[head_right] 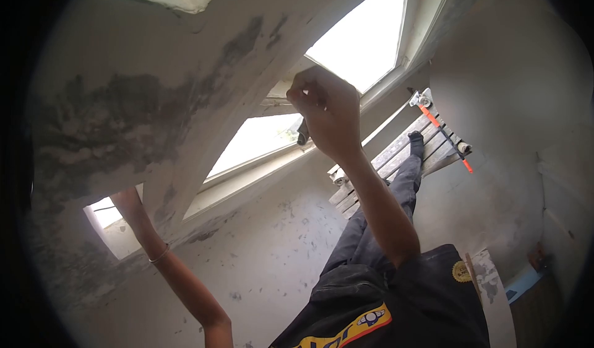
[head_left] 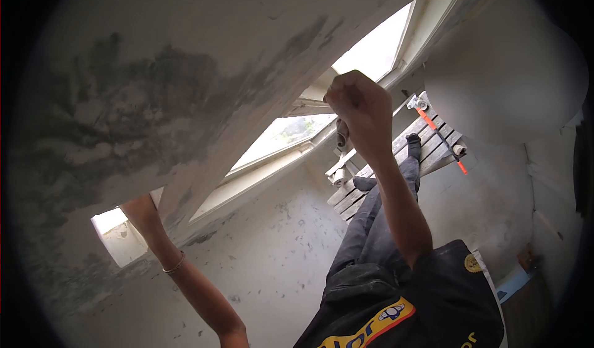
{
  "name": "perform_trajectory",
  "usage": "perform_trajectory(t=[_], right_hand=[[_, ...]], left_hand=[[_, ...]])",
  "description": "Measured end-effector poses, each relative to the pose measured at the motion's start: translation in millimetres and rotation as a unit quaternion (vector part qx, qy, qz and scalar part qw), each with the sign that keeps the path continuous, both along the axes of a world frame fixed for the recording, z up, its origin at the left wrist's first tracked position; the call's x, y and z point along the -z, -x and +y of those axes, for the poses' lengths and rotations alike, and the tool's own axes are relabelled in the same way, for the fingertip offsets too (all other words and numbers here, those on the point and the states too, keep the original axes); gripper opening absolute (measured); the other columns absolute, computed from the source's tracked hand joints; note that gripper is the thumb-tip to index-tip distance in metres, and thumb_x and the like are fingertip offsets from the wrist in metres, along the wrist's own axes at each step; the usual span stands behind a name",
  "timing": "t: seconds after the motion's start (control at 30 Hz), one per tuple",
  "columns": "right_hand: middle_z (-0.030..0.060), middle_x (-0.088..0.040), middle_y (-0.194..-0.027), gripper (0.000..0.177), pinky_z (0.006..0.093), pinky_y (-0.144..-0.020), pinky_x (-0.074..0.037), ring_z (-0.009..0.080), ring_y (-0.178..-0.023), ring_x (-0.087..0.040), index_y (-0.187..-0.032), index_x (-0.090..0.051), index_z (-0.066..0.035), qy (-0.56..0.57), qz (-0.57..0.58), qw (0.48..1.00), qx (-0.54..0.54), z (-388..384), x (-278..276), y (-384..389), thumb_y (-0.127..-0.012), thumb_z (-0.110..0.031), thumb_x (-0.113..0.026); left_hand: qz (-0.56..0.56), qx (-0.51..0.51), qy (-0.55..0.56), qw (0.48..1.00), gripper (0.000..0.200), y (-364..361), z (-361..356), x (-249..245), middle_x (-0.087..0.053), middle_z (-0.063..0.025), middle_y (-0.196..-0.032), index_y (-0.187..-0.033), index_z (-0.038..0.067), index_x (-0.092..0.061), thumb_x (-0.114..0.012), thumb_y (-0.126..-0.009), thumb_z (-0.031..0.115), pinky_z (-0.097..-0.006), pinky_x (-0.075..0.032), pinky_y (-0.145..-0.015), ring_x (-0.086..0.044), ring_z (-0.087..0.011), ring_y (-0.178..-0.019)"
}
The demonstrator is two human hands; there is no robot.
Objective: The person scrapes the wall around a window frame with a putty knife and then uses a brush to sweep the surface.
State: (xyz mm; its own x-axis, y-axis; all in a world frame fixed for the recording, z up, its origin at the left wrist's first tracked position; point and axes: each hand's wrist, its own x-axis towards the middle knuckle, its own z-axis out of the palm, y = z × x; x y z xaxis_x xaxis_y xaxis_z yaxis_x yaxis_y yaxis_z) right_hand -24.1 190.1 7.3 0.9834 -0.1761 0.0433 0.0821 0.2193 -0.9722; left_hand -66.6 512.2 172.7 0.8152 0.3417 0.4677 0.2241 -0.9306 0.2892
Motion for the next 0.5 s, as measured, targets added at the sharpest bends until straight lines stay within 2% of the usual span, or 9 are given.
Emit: perform_trajectory(t=[0.07, 0.13, 0.2, 0.23, 0.3, 0.37, 0.43, 0.47, 0.5], right_hand=[[-0.0005, -0.053, -0.056, 0.002, 0.0226, -0.038, -0.039, 0.0041, -0.044, -0.054, -0.085, -0.064, 0.001, -0.097, 0.111, 0.985, -0.084, -8.0, -9.1, 16.5, -0.085, 0.002, -0.067], [-0.001, -0.055, -0.057, 0.004, 0.0228, -0.037, -0.038, 0.0037, -0.043, -0.053, -0.086, -0.065, 0.0, -0.075, 0.114, 0.987, -0.089, -3.4, 10.0, 25.9, -0.085, -0.002, -0.069], [-0.0003, -0.057, -0.057, 0.007, 0.0231, -0.034, -0.039, 0.0041, -0.044, -0.056, -0.084, -0.065, 0.001, 0.086, 0.002, 0.995, -0.051, -0.3, 21.4, 29.5, -0.084, -0.002, -0.07], [0.001, -0.062, -0.063, 0.006, 0.0219, -0.037, -0.038, 0.0028, -0.047, -0.054, -0.083, -0.065, 0.0, -0.001, 0.08, 0.994, -0.068, 0.6, 17.0, 35.0, -0.083, -0.001, -0.071], [0.0015, -0.063, -0.067, 0.006, 0.0218, -0.039, -0.037, 0.0027, -0.048, -0.052, -0.084, -0.065, -0.001, 0.046, 0.071, 0.994, -0.071, -3.9, 10.4, 33.9, -0.083, -0.001, -0.071], [0.0021, -0.064, -0.071, 0.007, 0.0217, -0.041, -0.036, 0.0026, -0.049, -0.05, -0.086, -0.065, -0.002, 0.093, 0.063, 0.991, -0.074, -6.3, 12.1, 34.0, -0.083, 0.0, -0.071], [-0.0014, -0.058, -0.071, 0.014, 0.0218, -0.055, -0.039, 0.0037, -0.062, -0.05, -0.094, -0.062, -0.004, 0.017, 0.087, 0.994, -0.061, -5.1, 26.9, 34.3, -0.095, -0.018, -0.063], [-0.0014, -0.058, -0.071, 0.014, 0.0218, -0.055, -0.039, 0.0037, -0.062, -0.05, -0.094, -0.062, -0.004, 0.018, 0.086, 0.994, -0.061, -6.0, 34.6, 33.8, -0.095, -0.018, -0.063], [-0.0001, -0.057, -0.073, 0.019, 0.0236, -0.057, -0.041, 0.0062, -0.063, -0.05, -0.096, -0.061, -0.005, -0.116, 0.161, 0.979, -0.046, -9.3, 44.9, 34.0, -0.097, -0.024, -0.059]], left_hand=[[0.003, -0.004, -0.004, 1.0, 0.024, 0.0, 0.0, 0.2, -0.064, -0.0165, -0.103, -0.105, -0.01, -0.059, -0.056, -0.089, 0.009, -0.0373, -0.044, -0.087, -0.057, -0.0256, -0.093], [0.006, -0.011, -0.008, 1.0, 0.025, 0.2, 0.1, 0.5, -0.064, -0.0166, -0.103, -0.105, -0.01, -0.059, -0.056, -0.09, 0.01, -0.0375, -0.044, -0.087, -0.057, -0.0258, -0.093], [0.008, -0.014, -0.006, 1.0, 0.025, 0.9, 2.5, 0.6, -0.064, -0.0167, -0.103, -0.105, -0.01, -0.059, -0.056, -0.09, 0.01, -0.0376, -0.044, -0.087, -0.057, -0.0259, -0.093], [0.017, -0.002, 0.006, 1.0, 0.026, 0.3, 7.1, -0.6, -0.063, -0.0171, -0.105, -0.106, -0.01, -0.059, -0.055, -0.091, 0.011, -0.0381, -0.044, -0.088, -0.056, -0.0264, -0.095], [0.025, 0.011, 0.02, 0.999, 0.027, -1.1, 11.2, 0.7, -0.063, -0.0174, -0.106, -0.107, -0.01, -0.059, -0.054, -0.091, 0.012, -0.0386, -0.043, -0.089, -0.056, -0.0269, -0.096], [-0.03, 0.037, -0.011, 0.999, 0.027, -4.1, 11.3, 5.7, -0.063, -0.0155, -0.104, -0.104, -0.01, -0.058, -0.053, -0.092, 0.013, -0.0381, -0.043, -0.087, -0.055, -0.0255, -0.094], [-0.014, 0.033, 0.025, 0.999, 0.026, -5.0, 6.0, 1.2, -0.062, -0.0142, -0.102, -0.102, -0.011, -0.058, -0.053, -0.092, 0.013, -0.0372, -0.043, -0.086, -0.054, -0.024, -0.092], [0.001, 0.03, 0.059, 0.998, 0.025, -5.3, 4.4, -0.8, -0.062, -0.0129, -0.1, -0.101, -0.011, -0.057, -0.053, -0.092, 0.012, -0.0362, -0.043, -0.085, -0.054, -0.0225, -0.09], [0.001, 0.031, 0.06, 0.998, 0.025, -5.2, 5.1, -0.6, -0.062, -0.0129, -0.1, -0.101, -0.011, -0.057, -0.053, -0.092, 0.012, -0.0362, -0.043, -0.085, -0.054, -0.0225, -0.09]])
